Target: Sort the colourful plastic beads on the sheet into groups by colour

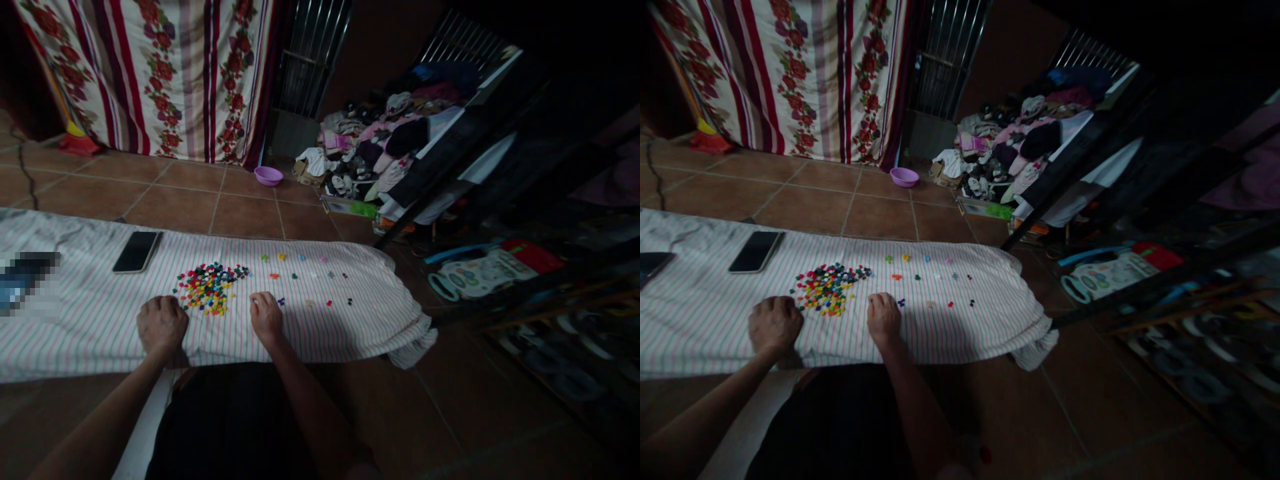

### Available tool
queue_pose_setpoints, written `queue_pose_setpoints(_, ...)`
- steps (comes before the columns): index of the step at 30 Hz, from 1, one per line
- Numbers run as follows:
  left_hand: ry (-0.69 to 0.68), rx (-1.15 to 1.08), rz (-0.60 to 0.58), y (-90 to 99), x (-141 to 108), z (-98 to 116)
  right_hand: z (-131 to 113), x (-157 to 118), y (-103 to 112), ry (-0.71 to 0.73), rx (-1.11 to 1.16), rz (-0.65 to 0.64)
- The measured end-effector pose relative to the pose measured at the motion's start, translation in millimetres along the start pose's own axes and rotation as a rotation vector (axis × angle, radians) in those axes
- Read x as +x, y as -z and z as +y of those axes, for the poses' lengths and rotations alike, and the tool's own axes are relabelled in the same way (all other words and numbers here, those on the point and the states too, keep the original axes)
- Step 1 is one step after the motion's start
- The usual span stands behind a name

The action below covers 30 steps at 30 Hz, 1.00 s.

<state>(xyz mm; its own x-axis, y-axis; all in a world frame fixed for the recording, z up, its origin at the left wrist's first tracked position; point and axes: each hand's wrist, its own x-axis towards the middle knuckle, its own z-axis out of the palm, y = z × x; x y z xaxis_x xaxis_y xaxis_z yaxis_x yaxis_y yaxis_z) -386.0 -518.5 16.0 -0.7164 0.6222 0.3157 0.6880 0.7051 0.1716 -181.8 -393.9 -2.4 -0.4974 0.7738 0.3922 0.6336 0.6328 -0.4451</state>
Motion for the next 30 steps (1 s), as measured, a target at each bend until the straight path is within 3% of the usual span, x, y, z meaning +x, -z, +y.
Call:
queue_pose_setpoints(14, 0.012, 0.008, -0.016, -1.7, 0, -1, 2, -11, -7, -0.035, -0.113, 0.003)
queue_pose_setpoints(30, 0.005, -0.005, -0.072, 11.6, -1, 3, -2, -9, -4, -0.068, -0.091, -0.019)
